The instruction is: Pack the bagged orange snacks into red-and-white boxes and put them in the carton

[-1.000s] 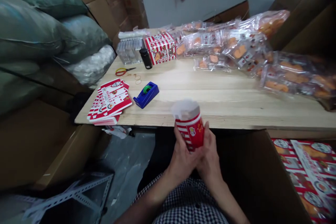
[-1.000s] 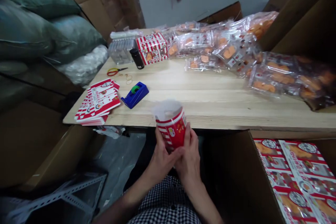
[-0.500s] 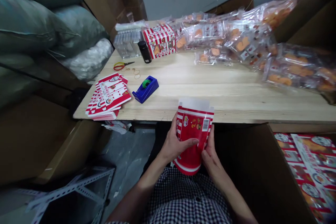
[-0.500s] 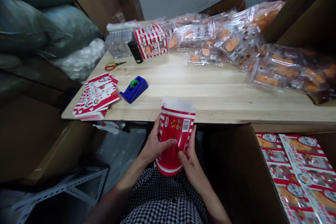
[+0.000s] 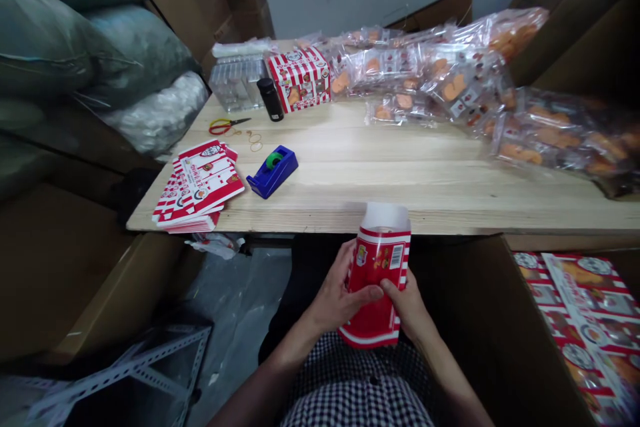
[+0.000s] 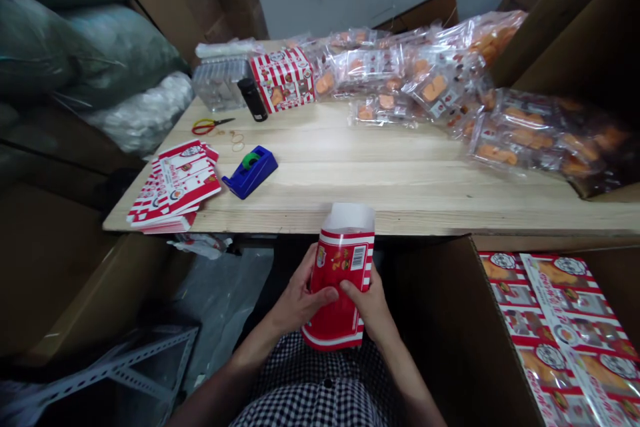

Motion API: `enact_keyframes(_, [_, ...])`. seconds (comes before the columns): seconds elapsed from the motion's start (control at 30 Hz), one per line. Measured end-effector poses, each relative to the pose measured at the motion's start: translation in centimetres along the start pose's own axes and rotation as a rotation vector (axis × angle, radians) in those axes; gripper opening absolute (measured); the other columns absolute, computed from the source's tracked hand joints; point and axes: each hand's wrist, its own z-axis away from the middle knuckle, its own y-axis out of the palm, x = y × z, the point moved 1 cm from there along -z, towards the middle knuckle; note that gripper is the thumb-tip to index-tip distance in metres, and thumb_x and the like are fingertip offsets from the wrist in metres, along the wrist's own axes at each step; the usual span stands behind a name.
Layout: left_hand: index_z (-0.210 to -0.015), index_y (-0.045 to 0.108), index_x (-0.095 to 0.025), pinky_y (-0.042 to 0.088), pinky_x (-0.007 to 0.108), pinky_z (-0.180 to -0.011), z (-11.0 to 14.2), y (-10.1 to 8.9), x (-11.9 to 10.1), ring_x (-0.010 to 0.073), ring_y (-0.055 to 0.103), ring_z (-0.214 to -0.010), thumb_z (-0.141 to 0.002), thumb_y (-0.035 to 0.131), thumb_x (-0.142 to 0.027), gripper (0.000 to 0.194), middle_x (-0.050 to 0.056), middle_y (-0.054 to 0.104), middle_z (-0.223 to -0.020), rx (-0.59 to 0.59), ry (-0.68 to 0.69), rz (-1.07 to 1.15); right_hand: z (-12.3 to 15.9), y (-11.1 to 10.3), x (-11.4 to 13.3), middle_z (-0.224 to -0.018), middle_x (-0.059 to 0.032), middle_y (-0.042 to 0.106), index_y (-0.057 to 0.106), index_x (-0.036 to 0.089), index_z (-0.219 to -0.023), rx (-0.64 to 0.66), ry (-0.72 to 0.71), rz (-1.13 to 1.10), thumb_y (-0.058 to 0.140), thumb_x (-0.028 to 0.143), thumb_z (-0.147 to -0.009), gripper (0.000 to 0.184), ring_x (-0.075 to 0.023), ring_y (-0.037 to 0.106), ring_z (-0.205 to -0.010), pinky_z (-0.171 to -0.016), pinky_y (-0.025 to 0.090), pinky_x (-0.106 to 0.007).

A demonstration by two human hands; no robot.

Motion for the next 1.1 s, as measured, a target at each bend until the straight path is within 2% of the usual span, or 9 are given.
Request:
enact_keyframes(0.1, [-0.136,0.059,-0.024,0.035,0.046,-0.117,-0.2,-0.9,0.1,0.0297,0.047,-0.135,-0.088,0.067,-0.042,0.051,0.012,0.051,-0.144,-0.078,0.072,-0.127,-0.2,0.0,-0.1,-0.091,-0.0094,0.08,0.071,0.02,-0.097,-0.016,0.048,-0.019,0.092,0.046,-0.057,0.051,-0.033,0.076,-0.082,-0.079,0.061,-0.05])
enact_keyframes(0.27, [-0.149,0.041,-0.03,0.049,0.042,-0.105,-0.6,-2.7,0.0,0.0252,0.061,-0.121,-0.091,0.066,-0.037,0.064,0.013,0.047,-0.15,-0.202,0.137,0.038,0.9,-0.4,-0.1,-0.092,-0.0081,0.08,0.074,0.021,-0.095,0.008,0.088,-0.005,0.093,0.039,-0.059,0.045,-0.0315,0.076,-0.08,-0.08,0.061,-0.05])
enact_keyframes(0.4, [-0.133,0.058,-0.023,0.052,0.038,-0.1,-0.8,-2.9,-0.4,0.0227,0.067,-0.109,-0.089,0.069,-0.027,0.046,0.011,0.068,-0.124,-0.173,0.086,0.052,1.3,-0.2,-1.0,-0.093,-0.008,0.08,0.074,0.021,-0.097,0.054,0.095,-0.028,0.093,0.037,-0.059,0.045,-0.0305,0.076,-0.082,-0.081,0.061,-0.048])
enact_keyframes(0.6, [-0.118,0.069,-0.02,0.053,0.036,-0.096,-0.9,-2.9,-0.3,0.0255,0.061,-0.119,-0.092,0.063,-0.033,0.029,0.012,0.062,-0.131,-0.099,0.106,-0.215,1.8,0.6,-2.5,-0.098,-0.0088,0.079,0.071,0.021,-0.1,-0.015,0.094,0.003,0.091,0.042,-0.061,0.05,-0.0323,0.075,-0.089,-0.085,0.059,-0.052])
enact_keyframes(0.73, [-0.106,0.07,-0.019,0.047,0.037,-0.102,-1.6,-3.4,0.4,0.0235,0.059,-0.12,-0.097,0.053,-0.03,0.022,0.013,0.062,-0.129,-0.139,0.197,-0.406,1.9,0.9,-2.2,-0.105,-0.0099,0.078,0.069,0.021,-0.107,0.007,0.112,0.055,0.089,0.045,-0.063,0.054,-0.0333,0.073,-0.097,-0.089,0.058,-0.053])
enact_keyframes(0.8, [-0.101,0.07,-0.018,0.046,0.037,-0.103,-1.9,-3.5,0.7,0.023,0.059,-0.12,-0.098,0.051,-0.028,0.021,0.013,0.063,-0.128,-0.134,0.211,-0.427,1.6,0.6,-1.2,-0.114,-0.0092,0.075,0.066,0.023,-0.118,0.059,0.06,0.062,0.087,0.044,-0.067,0.059,-0.0319,0.071,-0.106,-0.095,0.055,-0.052])
enact_keyframes(0.9, [-0.1,0.07,-0.02,0.045,0.037,-0.104,-2.1,-3.5,1.0,0.0227,0.06,-0.12,-0.098,0.051,-0.029,0.021,0.011,0.065,-0.126,-0.132,0.189,-0.427,1.0,-0.2,1.3,-0.136,-0.0056,0.063,0.052,0.032,-0.139,0.049,-0.181,0.053,0.078,0.042,-0.08,0.065,-0.0265,0.061,-0.125,-0.109,0.046,-0.048])
enact_keyframes(1.0, [-0.102,0.069,-0.021,0.044,0.037,-0.104,-1.8,-3.3,1.1,0.0233,0.059,-0.122,-0.098,0.051,-0.031,0.021,0.011,0.065,-0.127,-0.166,0.16,-0.414,0.6,-1.1,3.7,-0.14,-0.0054,0.057,0.061,0.032,-0.132,0.026,-0.406,0.13,0.067,0.037,-0.09,0.042,-0.0243,0.053,-0.133,-0.115,0.039,-0.045])
enact_keyframes(1.1, [-0.107,0.068,-0.021,0.043,0.037,-0.106,-1.5,-3.2,1.1,0.0235,0.057,-0.125,-0.098,0.051,-0.031,0.022,0.011,0.063,-0.131,-0.195,0.122,-0.356,0.1,-1.6,4.5,-0.139,-0.0066,0.056,0.069,0.029,-0.123,0.095,-0.432,0.235,0.065,0.036,-0.092,0.032,-0.0251,0.048,-0.136,-0.116,0.038,-0.044])
